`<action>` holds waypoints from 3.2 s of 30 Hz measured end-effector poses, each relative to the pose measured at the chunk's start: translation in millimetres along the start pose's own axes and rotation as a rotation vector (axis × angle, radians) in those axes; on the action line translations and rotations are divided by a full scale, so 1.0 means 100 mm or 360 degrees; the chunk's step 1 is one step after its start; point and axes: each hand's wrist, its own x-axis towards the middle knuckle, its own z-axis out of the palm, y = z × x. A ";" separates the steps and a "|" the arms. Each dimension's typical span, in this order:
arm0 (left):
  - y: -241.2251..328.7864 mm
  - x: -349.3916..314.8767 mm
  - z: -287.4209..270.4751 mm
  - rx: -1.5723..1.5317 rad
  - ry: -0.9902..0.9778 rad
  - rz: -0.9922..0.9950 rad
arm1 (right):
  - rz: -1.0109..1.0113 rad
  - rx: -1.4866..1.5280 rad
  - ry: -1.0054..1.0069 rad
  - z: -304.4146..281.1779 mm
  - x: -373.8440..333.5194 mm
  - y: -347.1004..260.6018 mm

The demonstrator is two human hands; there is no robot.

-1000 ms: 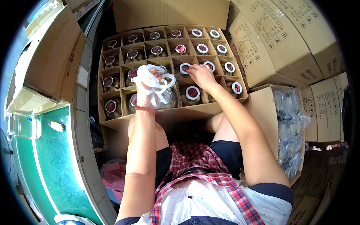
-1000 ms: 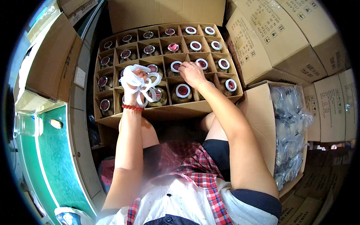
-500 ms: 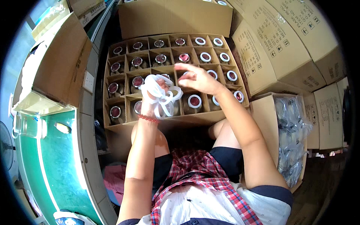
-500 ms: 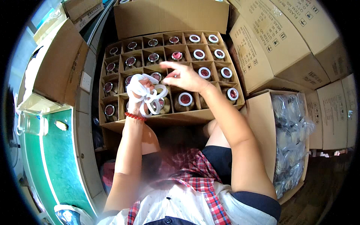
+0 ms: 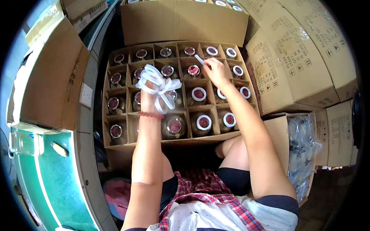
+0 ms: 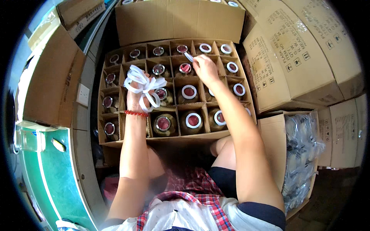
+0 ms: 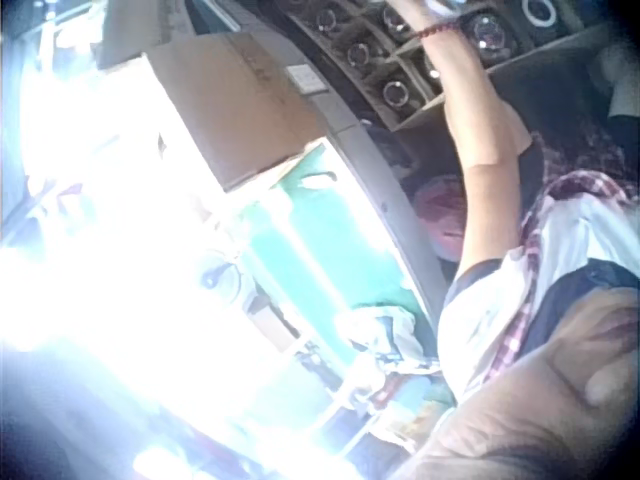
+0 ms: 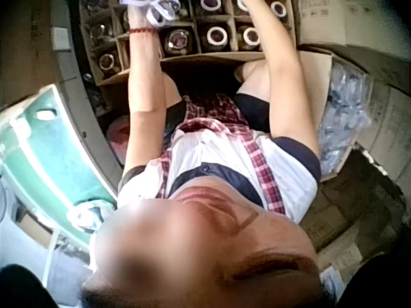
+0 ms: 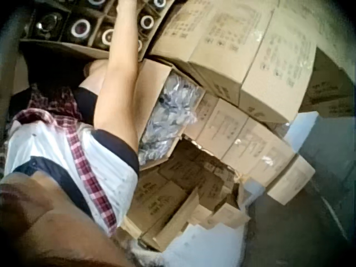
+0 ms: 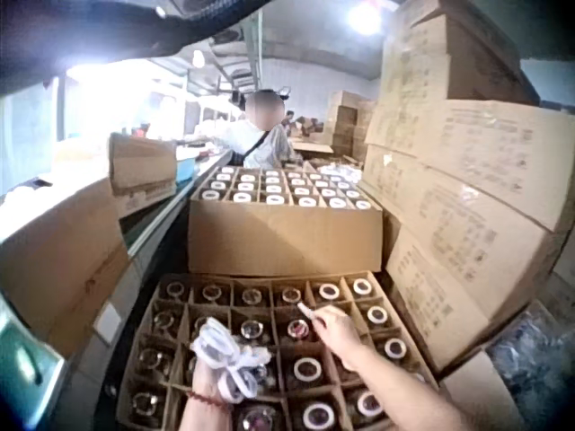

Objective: The person sits on the floor and places white plastic rings onto the tops of small jars arranged in a cardboard box. The person repeatedly picks up rings from a plastic bag and places them on the jars one by one.

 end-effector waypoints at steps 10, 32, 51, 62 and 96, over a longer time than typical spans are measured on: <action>0.15 0.30 -0.22 0.0001 0.0054 0.0223 | -0.0267 -0.0222 -0.0685 0.25 -0.06 0.14; 0.21 0.27 -0.11 0.0093 0.0038 0.0177 | -0.0199 -0.0780 -0.0865 0.42 0.20 -0.12; 0.11 0.30 0.03 0.0449 0.0237 0.0059 | 0.0906 0.1589 -0.0960 0.04 0.73 -1.10; 0.06 0.38 0.04 0.0410 0.0343 0.0035 | 0.1479 0.1235 -0.0463 0.91 1.12 0.77; 0.12 0.36 -0.03 0.0274 0.0138 0.0093 | 0.0578 0.0989 -0.1748 0.10 1.12 -1.17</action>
